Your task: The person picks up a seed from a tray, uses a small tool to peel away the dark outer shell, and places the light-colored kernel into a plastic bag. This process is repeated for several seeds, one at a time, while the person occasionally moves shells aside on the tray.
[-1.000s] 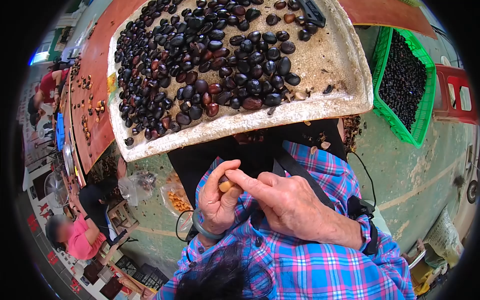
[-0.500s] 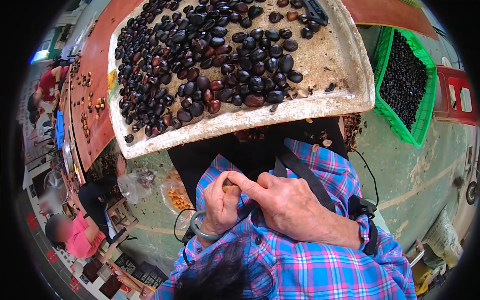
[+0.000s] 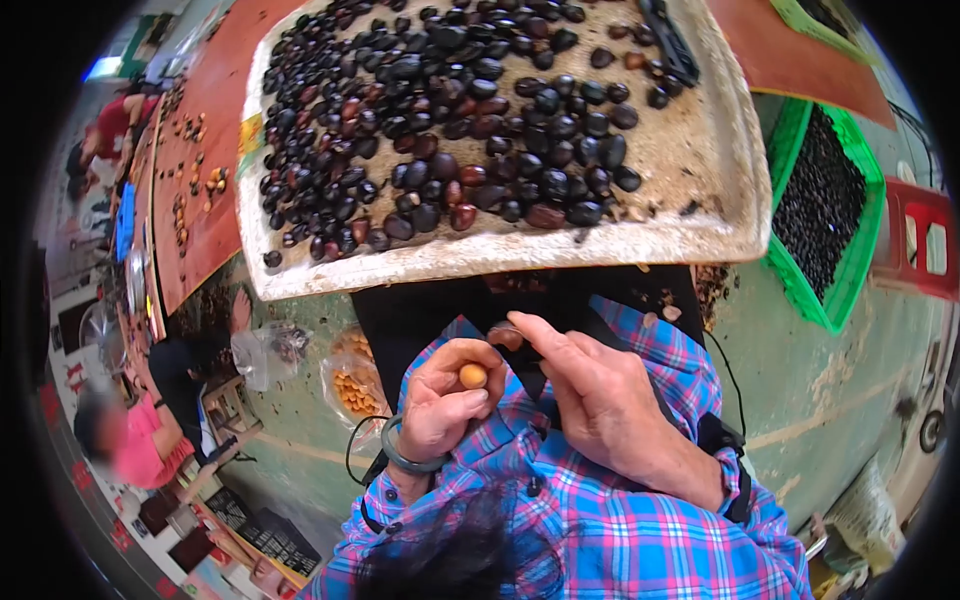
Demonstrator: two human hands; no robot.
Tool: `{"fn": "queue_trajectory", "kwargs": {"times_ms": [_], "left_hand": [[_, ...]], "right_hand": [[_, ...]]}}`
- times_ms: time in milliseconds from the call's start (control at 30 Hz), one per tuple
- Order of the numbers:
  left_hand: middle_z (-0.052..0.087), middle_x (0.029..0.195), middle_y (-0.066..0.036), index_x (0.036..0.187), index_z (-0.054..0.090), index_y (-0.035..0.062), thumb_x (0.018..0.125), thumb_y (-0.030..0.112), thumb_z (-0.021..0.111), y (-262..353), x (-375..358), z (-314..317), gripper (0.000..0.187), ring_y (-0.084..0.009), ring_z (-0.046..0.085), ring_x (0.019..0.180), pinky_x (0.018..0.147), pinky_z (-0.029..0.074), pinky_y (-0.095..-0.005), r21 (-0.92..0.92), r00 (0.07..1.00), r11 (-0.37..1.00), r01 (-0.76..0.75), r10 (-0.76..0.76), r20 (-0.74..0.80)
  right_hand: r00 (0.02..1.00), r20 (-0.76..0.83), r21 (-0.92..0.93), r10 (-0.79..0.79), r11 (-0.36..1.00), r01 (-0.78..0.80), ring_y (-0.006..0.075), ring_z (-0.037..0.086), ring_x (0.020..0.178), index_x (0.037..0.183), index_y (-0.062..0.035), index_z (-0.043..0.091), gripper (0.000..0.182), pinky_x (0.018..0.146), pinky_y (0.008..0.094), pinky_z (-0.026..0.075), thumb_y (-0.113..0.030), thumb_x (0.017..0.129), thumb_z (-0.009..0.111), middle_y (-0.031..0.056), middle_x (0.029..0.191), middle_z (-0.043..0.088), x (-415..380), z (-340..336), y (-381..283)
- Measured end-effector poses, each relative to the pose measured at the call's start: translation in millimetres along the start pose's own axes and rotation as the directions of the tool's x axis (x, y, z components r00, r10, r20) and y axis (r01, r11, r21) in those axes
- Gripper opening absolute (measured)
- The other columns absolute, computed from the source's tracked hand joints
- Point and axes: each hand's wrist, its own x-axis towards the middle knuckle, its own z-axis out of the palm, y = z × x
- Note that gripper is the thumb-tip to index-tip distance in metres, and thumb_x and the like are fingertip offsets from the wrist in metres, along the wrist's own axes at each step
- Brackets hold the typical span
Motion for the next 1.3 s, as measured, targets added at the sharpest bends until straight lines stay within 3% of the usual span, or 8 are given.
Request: {"fn": "queue_trajectory", "kwargs": {"times_ms": [300, 433, 533, 600, 700, 800, 1000, 1300], "left_hand": [[0.044, 0.065, -0.001, 0.097, 0.048, 0.0036, 0.087, 0.009, 0.052, 2, -32, -52, 0.012, -0.0056, 0.036, 0.05, 0.042, 0.027, -0.0191, -0.005, 0.851, 0.968, -0.25, 0.218, -0.478], [0.039, 0.059, 0.004, 0.092, 0.05, 0.0077, 0.092, 0.016, 0.047, -8, -73, -122, 0.009, -0.0033, 0.031, 0.044, 0.036, 0.022, -0.0181, 0.222, 0.398, 0.936, -0.275, 0.32, -0.86], [0.047, 0.061, 0.005, 0.101, 0.053, 0.0061, 0.09, 0.022, 0.053, -64, -122, -235, 0.019, -0.0068, 0.042, 0.046, 0.037, 0.032, -0.0218, 0.15, 0.117, 0.975, -0.162, 0.17, -0.978], [0.052, 0.063, -0.001, 0.096, 0.055, 0.0053, 0.09, 0.019, 0.052, -143, -153, -345, 0.015, -0.0117, 0.045, 0.044, 0.037, 0.036, -0.0243, 0.4, -0.015, 0.914, -0.069, 0.4, -0.916], [0.058, 0.072, -0.006, 0.102, 0.057, 0.0009, 0.088, 0.014, 0.054, -40, -102, -218, 0.019, -0.0163, 0.054, 0.058, 0.05, 0.043, -0.0276, 0.543, -0.097, 0.516, 0.663, 0.778, -0.621], [0.059, 0.079, -0.012, 0.097, 0.06, 0.0002, 0.081, 0.006, 0.061, 35, -45, -140, 0.017, -0.0238, 0.056, 0.074, 0.065, 0.045, -0.0324, 0.912, 0.188, 0.288, 0.293, 0.918, -0.35], [0.059, 0.088, -0.008, 0.095, 0.061, 0.0049, 0.069, 0.0, 0.065, 106, 73, -62, 0.027, -0.0264, 0.053, 0.083, 0.071, 0.045, -0.0334, 0.92, 0.653, -0.393, 0.01, 0.699, 0.291], [0.058, 0.089, -0.008, 0.095, 0.061, 0.0043, 0.067, 0.001, 0.065, 108, 107, -55, 0.028, -0.024, 0.053, 0.08, 0.072, 0.045, -0.0309, 0.927, 0.784, -0.31, -0.212, 0.512, 0.351]], "right_hand": [[0.983, 0.077, -0.113, 0.164, 0.981, -0.155, 0.0274, 0.063, 0.09, 0.112, -0.0008, 0.054, 0.033, 0.077, 0.0294, 0.046, 0.008, 0.081, 0.046, 0.0138, 0.096, 0.063, 11, 2, -9], [0.993, 0.062, -0.149, 0.1, 0.985, -0.09, 0.0339, 0.062, 0.083, 0.11, -0.0024, 0.055, 0.03, 0.069, 0.0362, 0.05, 0.003, 0.08, 0.053, 0.0176, 0.092, 0.063, 15, 5, -1], [0.964, 0.064, -0.241, 0.26, 0.941, -0.238, 0.0365, 0.06, 0.08, 0.1, -0.0002, 0.056, 0.02, 0.066, 0.0383, 0.049, -0.003, 0.081, 0.057, 0.0198, 0.088, 0.061, 13, 2, -5], [0.974, 0.085, -0.253, 0.209, 0.95, -0.182, 0.0358, 0.06, 0.078, 0.1, 0.0, 0.054, 0.021, 0.064, 0.0394, 0.049, -0.008, 0.081, 0.059, 0.0183, 0.087, 0.06, 12, 1, 1], [0.985, 0.064, -0.262, 0.161, 0.955, -0.139, 0.0353, 0.06, 0.077, 0.101, -0.0007, 0.053, 0.021, 0.064, 0.0396, 0.049, -0.007, 0.082, 0.058, 0.0175, 0.088, 0.06, 10, 0, 5], [0.993, 0.07, -0.243, 0.096, 0.967, -0.076, 0.0348, 0.06, 0.076, 0.101, -0.0012, 0.053, 0.02, 0.062, 0.0397, 0.049, -0.006, 0.082, 0.056, 0.0172, 0.088, 0.059, 13, 1, 7], [0.984, 0.123, -0.186, 0.126, 0.977, -0.102, 0.0344, 0.06, 0.075, 0.102, -0.0016, 0.054, 0.02, 0.06, 0.04, 0.049, -0.006, 0.083, 0.055, 0.017, 0.086, 0.059, 9, -5, 4], [0.999, -0.03, -0.003, 0.037, 0.999, -0.037, 0.0364, 0.059, 0.077, 0.113, -0.0005, 0.051, 0.029, 0.062, 0.0391, 0.049, -0.002, 0.084, 0.053, 0.0196, 0.091, 0.06, 9, -7, 11]]}}
